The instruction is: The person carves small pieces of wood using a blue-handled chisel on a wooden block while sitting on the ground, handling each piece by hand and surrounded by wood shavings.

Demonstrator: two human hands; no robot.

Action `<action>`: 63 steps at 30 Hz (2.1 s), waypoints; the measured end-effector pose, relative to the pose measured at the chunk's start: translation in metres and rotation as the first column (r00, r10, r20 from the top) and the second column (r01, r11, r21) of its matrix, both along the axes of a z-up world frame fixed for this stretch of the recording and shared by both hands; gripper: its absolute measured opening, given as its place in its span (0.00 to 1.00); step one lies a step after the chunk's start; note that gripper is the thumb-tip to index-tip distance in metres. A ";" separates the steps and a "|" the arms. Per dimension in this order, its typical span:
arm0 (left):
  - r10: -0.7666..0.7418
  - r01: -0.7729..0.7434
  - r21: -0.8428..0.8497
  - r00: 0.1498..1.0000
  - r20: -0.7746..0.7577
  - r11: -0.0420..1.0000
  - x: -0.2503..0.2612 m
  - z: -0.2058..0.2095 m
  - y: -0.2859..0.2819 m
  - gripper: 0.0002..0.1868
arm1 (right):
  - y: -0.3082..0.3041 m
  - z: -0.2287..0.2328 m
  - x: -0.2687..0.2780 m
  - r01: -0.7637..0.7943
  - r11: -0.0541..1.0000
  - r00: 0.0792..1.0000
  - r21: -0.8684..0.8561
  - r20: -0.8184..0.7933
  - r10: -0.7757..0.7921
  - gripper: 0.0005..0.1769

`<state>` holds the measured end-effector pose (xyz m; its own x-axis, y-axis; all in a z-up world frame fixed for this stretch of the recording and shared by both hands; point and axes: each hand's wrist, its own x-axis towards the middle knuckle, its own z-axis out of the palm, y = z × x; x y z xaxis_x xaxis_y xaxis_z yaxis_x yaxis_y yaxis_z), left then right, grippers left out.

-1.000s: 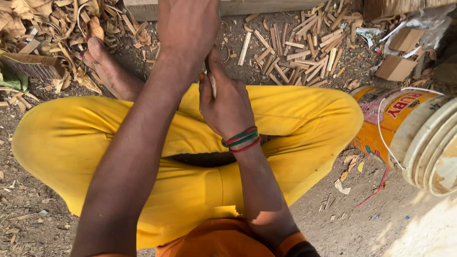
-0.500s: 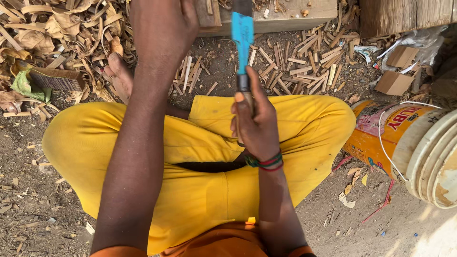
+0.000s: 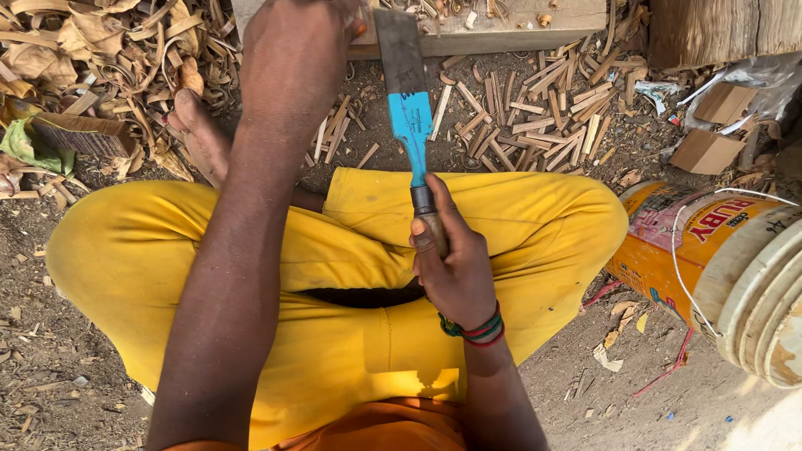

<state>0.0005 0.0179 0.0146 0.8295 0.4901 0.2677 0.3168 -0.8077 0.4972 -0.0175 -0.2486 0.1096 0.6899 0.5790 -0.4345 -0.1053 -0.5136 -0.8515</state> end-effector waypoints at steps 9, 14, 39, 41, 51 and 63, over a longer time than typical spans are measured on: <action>-0.042 0.042 0.005 0.997 0.071 0.999 -0.008 -0.006 0.008 0.08 | -0.001 -0.001 0.003 -0.145 0.970 0.909 -0.197 0.360 0.209 0.32; -0.060 0.063 -0.031 0.993 0.099 0.997 -0.004 -0.009 0.010 0.08 | -0.004 -0.006 0.003 -0.176 0.967 0.904 -0.182 0.358 0.232 0.33; 0.080 -0.099 0.191 0.991 0.107 0.977 0.000 -0.013 -0.008 0.13 | 0.006 0.013 -0.012 -0.223 0.961 0.835 -0.162 0.477 0.274 0.30; 0.080 -0.104 0.191 0.988 0.129 0.976 0.001 -0.013 -0.009 0.15 | 0.008 0.012 -0.013 -0.208 0.961 0.855 -0.180 0.445 0.268 0.30; 0.101 -0.137 0.229 0.982 0.160 0.964 0.004 -0.011 -0.012 0.14 | 0.010 0.015 -0.016 -0.192 0.959 0.881 -0.211 0.394 0.263 0.30; 0.112 -0.140 0.240 0.986 0.123 0.961 0.005 -0.013 -0.011 0.12 | 0.009 0.016 -0.018 -0.189 0.962 0.899 -0.197 0.360 0.250 0.30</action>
